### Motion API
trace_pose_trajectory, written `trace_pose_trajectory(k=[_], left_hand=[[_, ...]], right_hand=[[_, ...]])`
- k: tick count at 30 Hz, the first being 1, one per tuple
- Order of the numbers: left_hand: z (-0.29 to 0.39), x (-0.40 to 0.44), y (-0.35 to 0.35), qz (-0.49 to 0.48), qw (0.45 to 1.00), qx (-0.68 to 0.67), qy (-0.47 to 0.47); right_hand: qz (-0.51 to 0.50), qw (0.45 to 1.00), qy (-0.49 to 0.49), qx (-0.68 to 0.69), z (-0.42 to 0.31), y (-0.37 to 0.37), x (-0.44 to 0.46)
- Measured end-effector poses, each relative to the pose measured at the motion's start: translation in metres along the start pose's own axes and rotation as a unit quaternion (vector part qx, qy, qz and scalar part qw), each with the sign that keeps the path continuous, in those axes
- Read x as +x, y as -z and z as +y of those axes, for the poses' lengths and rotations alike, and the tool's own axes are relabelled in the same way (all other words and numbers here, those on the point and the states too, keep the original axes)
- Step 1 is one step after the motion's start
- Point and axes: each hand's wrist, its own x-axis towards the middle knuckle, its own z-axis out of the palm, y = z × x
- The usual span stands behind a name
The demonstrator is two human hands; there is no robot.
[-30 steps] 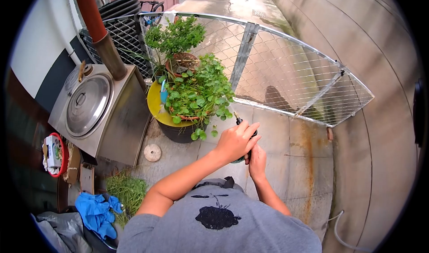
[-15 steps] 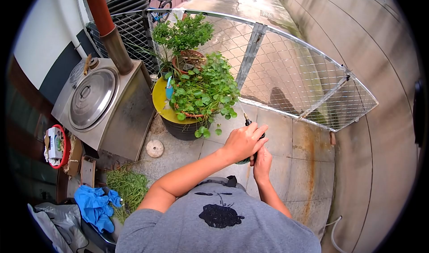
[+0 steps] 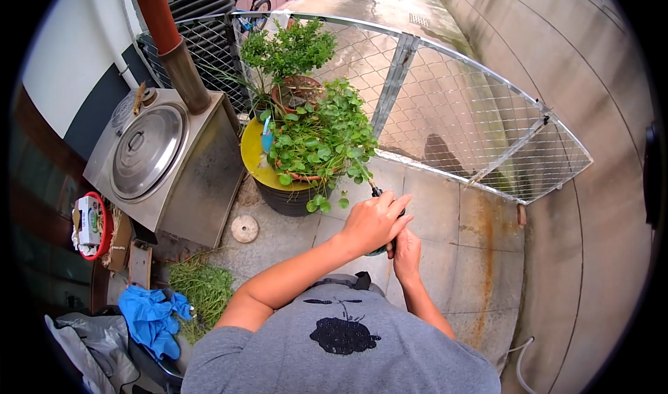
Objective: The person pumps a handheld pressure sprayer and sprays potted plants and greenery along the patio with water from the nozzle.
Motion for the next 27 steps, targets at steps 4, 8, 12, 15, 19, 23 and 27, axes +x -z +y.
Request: trace_pose_trajectory(k=[4, 8, 12, 15, 19, 23, 27], left_hand=[[-0.002, -0.002, 0.002, 0.003, 1.0, 0.005, -0.01], [-0.001, -0.003, 0.005, 0.0, 1.0, 0.002, -0.006], [0.0, -0.004, 0.005, -0.001, 1.0, -0.006, 0.003], [0.0, -0.005, 0.003, -0.001, 1.0, -0.014, 0.003], [0.004, -0.003, 0.005, -0.022, 1.0, -0.014, 0.007], [0.005, -0.003, 0.001, -0.028, 1.0, -0.012, -0.007], [0.005, -0.004, -0.005, -0.032, 0.999, -0.022, -0.014]], right_hand=[[-0.027, 0.999, 0.004, 0.017, -0.001, -0.003, -0.001], [-0.023, 0.999, -0.003, 0.026, 0.007, -0.005, -0.002], [-0.015, 0.999, 0.005, 0.031, 0.009, -0.006, -0.004], [-0.01, 1.0, 0.015, 0.011, 0.011, -0.005, -0.005], [0.019, 1.0, 0.009, 0.022, 0.01, -0.005, -0.005], [0.052, 0.998, -0.005, 0.027, 0.008, -0.002, -0.007], [0.063, 0.998, 0.005, 0.011, 0.01, 0.004, -0.008]])
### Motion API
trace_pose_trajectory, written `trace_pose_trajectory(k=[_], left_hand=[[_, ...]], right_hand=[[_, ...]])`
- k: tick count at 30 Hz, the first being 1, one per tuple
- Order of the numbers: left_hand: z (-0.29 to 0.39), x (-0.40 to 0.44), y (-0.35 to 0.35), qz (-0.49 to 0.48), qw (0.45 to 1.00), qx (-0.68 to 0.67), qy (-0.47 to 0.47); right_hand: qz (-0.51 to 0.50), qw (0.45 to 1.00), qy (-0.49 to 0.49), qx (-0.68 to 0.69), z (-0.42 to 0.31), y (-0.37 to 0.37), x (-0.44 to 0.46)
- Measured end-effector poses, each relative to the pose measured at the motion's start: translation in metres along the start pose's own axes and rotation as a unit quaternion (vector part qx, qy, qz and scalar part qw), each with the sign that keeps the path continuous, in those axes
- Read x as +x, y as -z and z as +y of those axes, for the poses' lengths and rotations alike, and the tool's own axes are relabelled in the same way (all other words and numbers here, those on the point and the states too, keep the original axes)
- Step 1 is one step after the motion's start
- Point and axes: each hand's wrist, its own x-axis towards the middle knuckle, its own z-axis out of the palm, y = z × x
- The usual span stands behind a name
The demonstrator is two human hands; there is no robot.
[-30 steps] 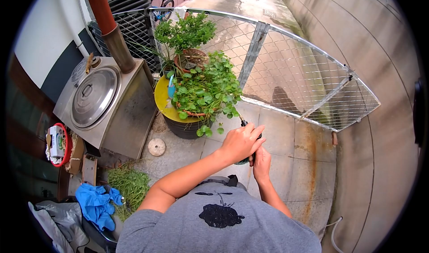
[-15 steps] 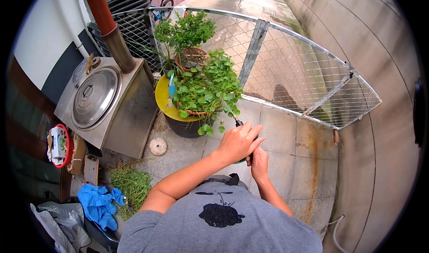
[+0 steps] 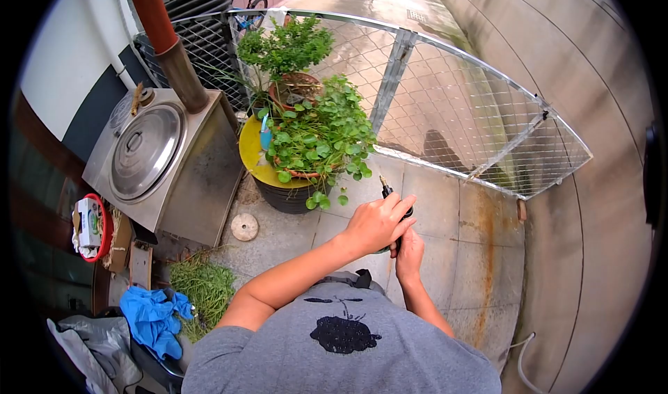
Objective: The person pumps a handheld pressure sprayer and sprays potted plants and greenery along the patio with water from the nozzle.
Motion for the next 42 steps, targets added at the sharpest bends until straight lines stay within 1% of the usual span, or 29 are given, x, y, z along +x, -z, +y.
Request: trace_pose_trajectory(k=[13, 19, 28, 31, 42], left_hand=[[0.001, -0.001, -0.007, -0.003, 1.0, -0.017, -0.003], [0.001, -0.001, -0.004, -0.003, 1.0, -0.004, 0.011], [0.002, 0.002, -0.001, 0.003, 1.0, 0.004, 0.007], [0.003, 0.005, -0.003, -0.001, 1.0, 0.004, 0.002], [0.019, 0.024, -0.024, -0.01, 1.0, -0.001, -0.021]], right_hand=[[0.016, 1.0, -0.018, 0.006, 0.002, 0.003, -0.003], [-0.015, 1.0, -0.003, -0.014, -0.002, 0.005, -0.002], [-0.054, 0.998, -0.012, -0.003, -0.002, 0.011, 0.004], [-0.05, 0.998, -0.021, -0.008, -0.005, 0.015, 0.005], [-0.017, 1.0, -0.003, -0.004, 0.0, 0.047, 0.014]])
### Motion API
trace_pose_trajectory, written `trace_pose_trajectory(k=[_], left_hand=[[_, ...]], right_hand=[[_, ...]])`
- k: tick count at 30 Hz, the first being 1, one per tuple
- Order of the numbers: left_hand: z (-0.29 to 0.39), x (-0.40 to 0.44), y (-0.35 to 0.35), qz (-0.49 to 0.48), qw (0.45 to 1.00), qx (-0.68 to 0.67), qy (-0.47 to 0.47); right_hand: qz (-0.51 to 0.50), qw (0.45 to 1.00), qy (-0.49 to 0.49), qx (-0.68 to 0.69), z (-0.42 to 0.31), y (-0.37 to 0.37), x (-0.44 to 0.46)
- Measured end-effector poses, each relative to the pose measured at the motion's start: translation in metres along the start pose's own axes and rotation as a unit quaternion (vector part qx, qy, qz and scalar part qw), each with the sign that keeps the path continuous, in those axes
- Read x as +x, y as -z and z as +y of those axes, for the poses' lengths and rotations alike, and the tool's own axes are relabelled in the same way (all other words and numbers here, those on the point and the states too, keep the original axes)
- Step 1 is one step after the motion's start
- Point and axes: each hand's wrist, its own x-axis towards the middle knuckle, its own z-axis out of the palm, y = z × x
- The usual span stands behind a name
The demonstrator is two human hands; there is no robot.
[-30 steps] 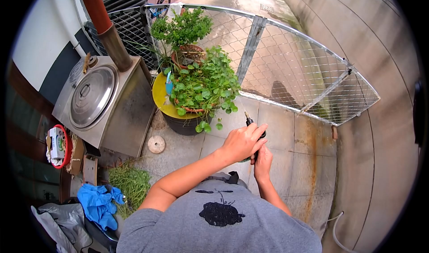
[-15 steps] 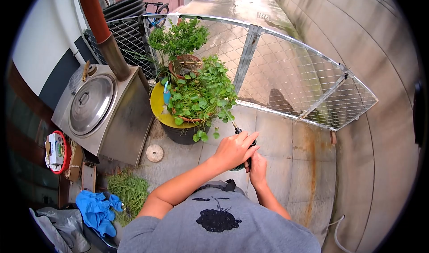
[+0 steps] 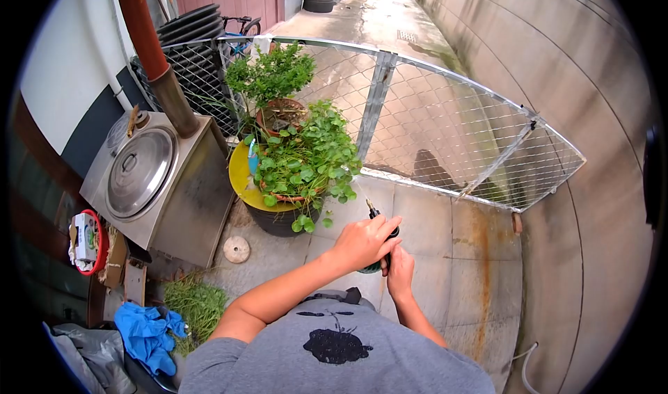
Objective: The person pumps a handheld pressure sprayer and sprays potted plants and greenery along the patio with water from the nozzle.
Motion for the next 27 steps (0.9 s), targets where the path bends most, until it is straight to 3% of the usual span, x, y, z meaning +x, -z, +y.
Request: trace_pose_trajectory(k=[17, 27], left_hand=[[0.019, 0.014, -0.044, -0.002, 1.0, 0.012, 0.022], [-0.006, 0.044, -0.058, 0.001, 0.999, 0.004, 0.051]], right_hand=[[-0.067, 0.998, -0.004, 0.01, 0.02, 0.058, 0.019], [-0.088, 0.995, -0.01, 0.037, 0.029, 0.058, 0.063]])
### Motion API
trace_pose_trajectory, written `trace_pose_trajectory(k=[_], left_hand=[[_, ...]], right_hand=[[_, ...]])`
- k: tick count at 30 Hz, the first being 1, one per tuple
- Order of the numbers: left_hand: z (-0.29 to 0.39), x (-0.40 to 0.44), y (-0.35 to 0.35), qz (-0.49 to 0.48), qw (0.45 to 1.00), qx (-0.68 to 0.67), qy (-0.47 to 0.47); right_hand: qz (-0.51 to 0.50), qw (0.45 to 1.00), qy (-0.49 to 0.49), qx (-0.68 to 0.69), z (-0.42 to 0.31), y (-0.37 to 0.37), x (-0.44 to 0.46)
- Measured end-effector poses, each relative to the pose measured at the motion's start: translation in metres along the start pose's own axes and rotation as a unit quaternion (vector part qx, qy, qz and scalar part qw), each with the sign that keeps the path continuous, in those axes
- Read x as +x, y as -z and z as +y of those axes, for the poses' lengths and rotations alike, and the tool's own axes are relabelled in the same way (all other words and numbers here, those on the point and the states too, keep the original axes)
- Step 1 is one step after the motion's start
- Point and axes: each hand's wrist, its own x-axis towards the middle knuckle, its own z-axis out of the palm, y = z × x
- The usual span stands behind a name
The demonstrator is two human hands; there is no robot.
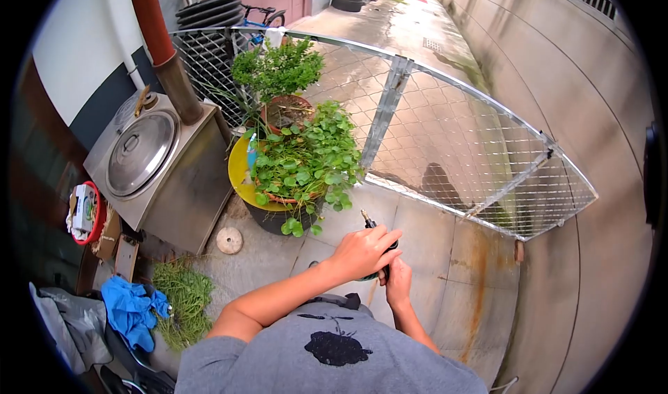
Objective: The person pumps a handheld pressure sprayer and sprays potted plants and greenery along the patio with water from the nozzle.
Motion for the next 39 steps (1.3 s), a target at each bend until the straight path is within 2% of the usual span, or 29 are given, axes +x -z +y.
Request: trace_pose_trajectory(k=[10, 16, 25, 35, 39], left_hand=[[-0.053, 0.085, -0.023, 0.042, 0.999, -0.009, -0.033], [-0.08, 0.134, -0.029, 0.021, 0.998, -0.008, -0.052], [-0.089, 0.183, -0.048, 0.034, 0.997, 0.028, -0.056], [-0.068, 0.242, -0.099, 0.107, 0.982, 0.14, 0.062], [-0.055, 0.269, -0.131, 0.147, 0.97, 0.171, 0.09]], right_hand=[[0.009, 1.0, -0.001, -0.019, -0.002, 0.025, 0.095], [0.015, 0.999, 0.01, -0.049, -0.028, 0.04, 0.147], [-0.021, 0.998, 0.011, -0.061, -0.032, 0.077, 0.204], [-0.168, 0.985, 0.007, -0.025, -0.036, 0.142, 0.29], [-0.197, 0.979, 0.021, -0.039, -0.033, 0.181, 0.316]])
